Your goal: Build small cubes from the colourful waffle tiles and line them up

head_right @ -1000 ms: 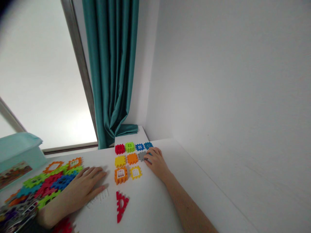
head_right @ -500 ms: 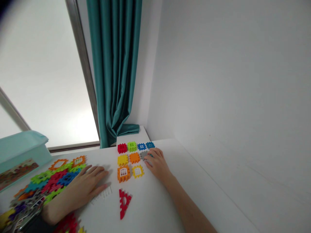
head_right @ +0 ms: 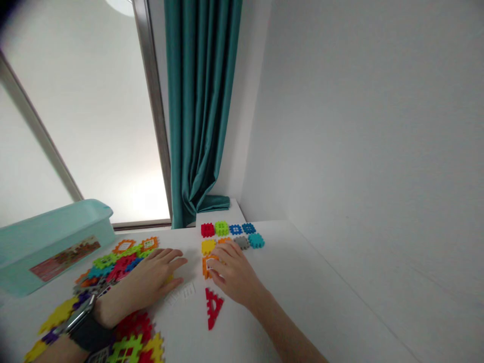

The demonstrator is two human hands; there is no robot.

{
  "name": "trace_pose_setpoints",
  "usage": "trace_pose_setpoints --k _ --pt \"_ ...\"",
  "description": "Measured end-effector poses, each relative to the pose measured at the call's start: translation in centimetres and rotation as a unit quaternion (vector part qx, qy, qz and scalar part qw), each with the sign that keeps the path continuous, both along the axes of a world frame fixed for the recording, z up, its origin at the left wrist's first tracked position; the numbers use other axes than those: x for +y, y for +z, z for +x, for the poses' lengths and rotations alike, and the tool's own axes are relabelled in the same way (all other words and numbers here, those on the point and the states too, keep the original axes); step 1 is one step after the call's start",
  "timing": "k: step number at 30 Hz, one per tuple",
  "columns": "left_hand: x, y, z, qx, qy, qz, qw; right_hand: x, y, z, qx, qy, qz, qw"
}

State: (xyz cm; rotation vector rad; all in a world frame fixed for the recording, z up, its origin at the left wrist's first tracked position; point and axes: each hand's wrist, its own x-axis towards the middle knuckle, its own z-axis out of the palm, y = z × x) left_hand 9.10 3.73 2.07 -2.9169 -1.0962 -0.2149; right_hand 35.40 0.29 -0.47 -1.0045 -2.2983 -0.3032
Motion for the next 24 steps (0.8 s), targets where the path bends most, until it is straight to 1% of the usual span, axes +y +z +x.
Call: trace_pose_setpoints --k 5,13,17,24 --pt "-1.0 0.3 -2.2 -0.013 0.019 -0.002 1.0 -0.2 0.0 -3.0 0.001 0.027 -0.026 0.999" --pt "-3.1 -0.4 -6.3 -0.035 0.048 0.017 0.998 -0.2 -0.1 -6.7 0.0 0.061 -0.032 0.998" --pt "-3.9 -0.6 -7.6 -0.054 0.056 0.036 0.996 -0.6 -0.3 -8.1 -0.003 0.05 -0.047 0.998" --pt "-4.3 -2.0 -8.9 -0.101 0.077 0.079 0.989 -1.0 -0.8 -9.8 -0.018 0.011 -0.12 0.993"
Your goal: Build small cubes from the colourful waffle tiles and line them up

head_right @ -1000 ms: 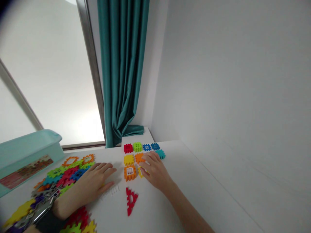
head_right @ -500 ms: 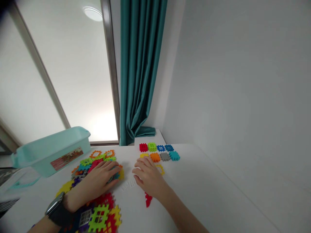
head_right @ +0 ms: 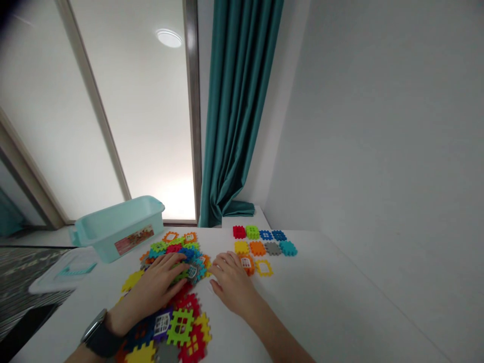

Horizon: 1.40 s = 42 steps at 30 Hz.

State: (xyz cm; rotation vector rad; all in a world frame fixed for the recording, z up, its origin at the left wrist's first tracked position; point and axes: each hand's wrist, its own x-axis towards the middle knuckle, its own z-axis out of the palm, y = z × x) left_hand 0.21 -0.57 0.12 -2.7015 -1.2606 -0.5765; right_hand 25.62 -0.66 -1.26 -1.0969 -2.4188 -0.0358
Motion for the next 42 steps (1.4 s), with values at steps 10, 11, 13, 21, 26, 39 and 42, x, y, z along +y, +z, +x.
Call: trace_pose_setpoints --k 10,11,13,21,26,39,42 --pt "-0.9 -0.3 -0.9 -0.003 0.015 -0.021 1.0 1.2 -1.5 -3.5 -0.008 -0.008 -0.03 0.999" --pt "-0.9 -0.3 -0.9 -0.004 0.016 -0.024 1.0 1.3 -1.6 -3.6 -0.012 0.005 -0.032 0.999" --pt "-1.0 -0.3 -0.9 -0.005 0.016 -0.027 0.999 1.3 -1.7 -3.8 -0.016 0.016 -0.03 0.999" --pt "-1.0 -0.6 -0.7 -0.022 0.012 -0.021 0.999 1.3 -2.1 -3.7 0.014 -0.016 -0.021 1.0" --pt "-0.9 -0.9 -0.7 -0.043 0.012 0.006 0.999 0.6 -1.6 -2.9 0.042 -0.042 0.022 0.998" --pt "-1.3 -0.8 0.1 -0.093 -0.033 0.039 0.994 -2.5 -0.3 -2.8 0.287 0.011 -0.13 0.949" --pt "-1.4 -0.8 0.1 -0.107 -0.043 0.057 0.992 -2.6 -0.3 -2.9 0.306 0.016 -0.161 0.938"
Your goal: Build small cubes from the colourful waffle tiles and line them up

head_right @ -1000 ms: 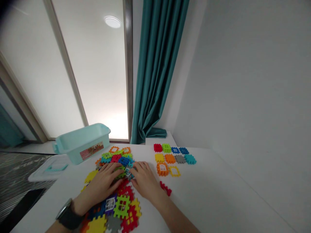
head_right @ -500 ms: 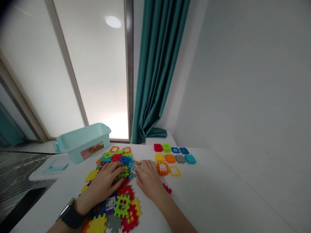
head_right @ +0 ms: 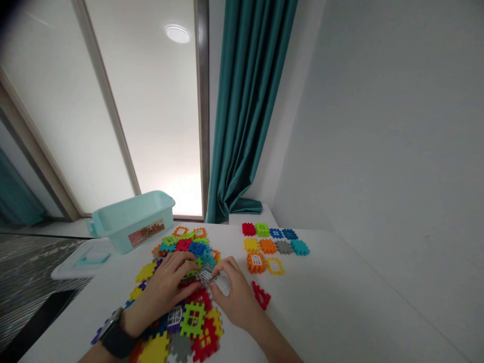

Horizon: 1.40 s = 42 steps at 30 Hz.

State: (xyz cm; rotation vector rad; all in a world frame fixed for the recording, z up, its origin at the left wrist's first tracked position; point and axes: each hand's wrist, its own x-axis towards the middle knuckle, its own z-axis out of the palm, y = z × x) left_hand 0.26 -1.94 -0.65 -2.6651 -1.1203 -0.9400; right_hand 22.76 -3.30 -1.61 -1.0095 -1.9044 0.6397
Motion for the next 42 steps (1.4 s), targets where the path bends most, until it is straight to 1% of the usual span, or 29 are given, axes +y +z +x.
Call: trace_pose_setpoints --k 5,9,12,15,19,23,27,30,35,38,42 --pt "-0.3 0.1 0.1 0.002 -0.012 0.012 1.0 -0.3 -0.1 -0.2 0.03 0.017 -0.03 0.999" --pt "-0.7 0.3 0.5 -0.053 -0.007 0.011 0.998 -0.4 -0.1 -0.4 0.05 0.004 -0.013 0.999" --pt "-0.8 0.2 1.0 -0.097 -0.007 -0.022 0.995 -0.5 -0.3 -0.5 0.056 -0.014 -0.001 0.998" --pt "-0.9 -0.2 1.4 -0.118 -0.007 -0.06 0.991 -0.3 -0.5 -0.5 0.058 -0.042 -0.003 0.997" --pt "-0.8 -0.6 1.2 -0.102 -0.002 -0.064 0.993 0.1 -0.8 -0.2 0.062 -0.067 -0.017 0.996" --pt "-0.7 -0.7 0.8 -0.054 -0.014 -0.048 0.997 0.3 -1.0 -0.1 0.068 -0.067 -0.031 0.995" --pt "-0.6 -0.6 0.6 -0.049 -0.009 -0.038 0.998 0.2 -0.9 -0.1 0.078 -0.062 -0.027 0.995" --pt "-0.5 -0.6 0.5 -0.059 -0.002 -0.033 0.998 0.0 -0.6 0.1 0.067 -0.049 0.014 0.996" --pt "-0.2 -0.8 0.1 -0.076 0.012 -0.018 0.997 -0.2 -0.2 0.7 -0.032 -0.005 0.109 0.993" --pt "-0.2 -0.9 0.0 -0.074 0.017 -0.013 0.997 -0.2 -0.4 0.9 -0.084 0.003 0.147 0.986" --pt "-0.2 -0.9 0.1 -0.067 0.015 -0.001 0.998 0.1 -0.6 1.0 -0.122 0.003 0.182 0.976"
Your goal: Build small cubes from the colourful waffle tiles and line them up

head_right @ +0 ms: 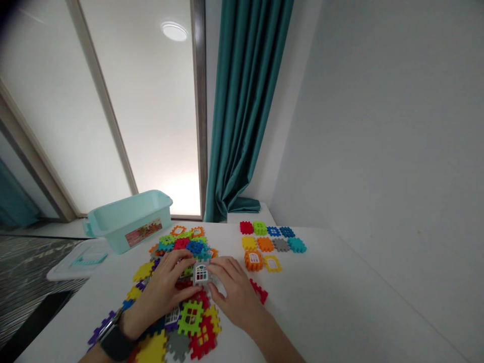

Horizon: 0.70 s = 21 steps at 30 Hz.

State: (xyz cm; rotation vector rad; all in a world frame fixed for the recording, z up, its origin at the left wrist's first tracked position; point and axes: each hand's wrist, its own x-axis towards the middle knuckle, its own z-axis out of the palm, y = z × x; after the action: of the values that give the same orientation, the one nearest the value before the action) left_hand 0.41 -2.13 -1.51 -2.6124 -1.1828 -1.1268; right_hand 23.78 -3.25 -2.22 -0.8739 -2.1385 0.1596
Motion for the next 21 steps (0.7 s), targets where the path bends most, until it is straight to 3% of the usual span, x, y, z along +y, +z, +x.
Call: trace_pose_setpoints --k 7,21 --pt "-0.12 0.22 0.0 -0.002 -0.004 0.021 1.0 0.17 -0.01 0.13 -0.023 -0.007 0.062 0.998" --pt "0.13 -0.36 -0.28 -0.066 -0.031 -0.044 0.996 0.03 0.63 0.22 -0.018 -0.013 0.13 0.991"
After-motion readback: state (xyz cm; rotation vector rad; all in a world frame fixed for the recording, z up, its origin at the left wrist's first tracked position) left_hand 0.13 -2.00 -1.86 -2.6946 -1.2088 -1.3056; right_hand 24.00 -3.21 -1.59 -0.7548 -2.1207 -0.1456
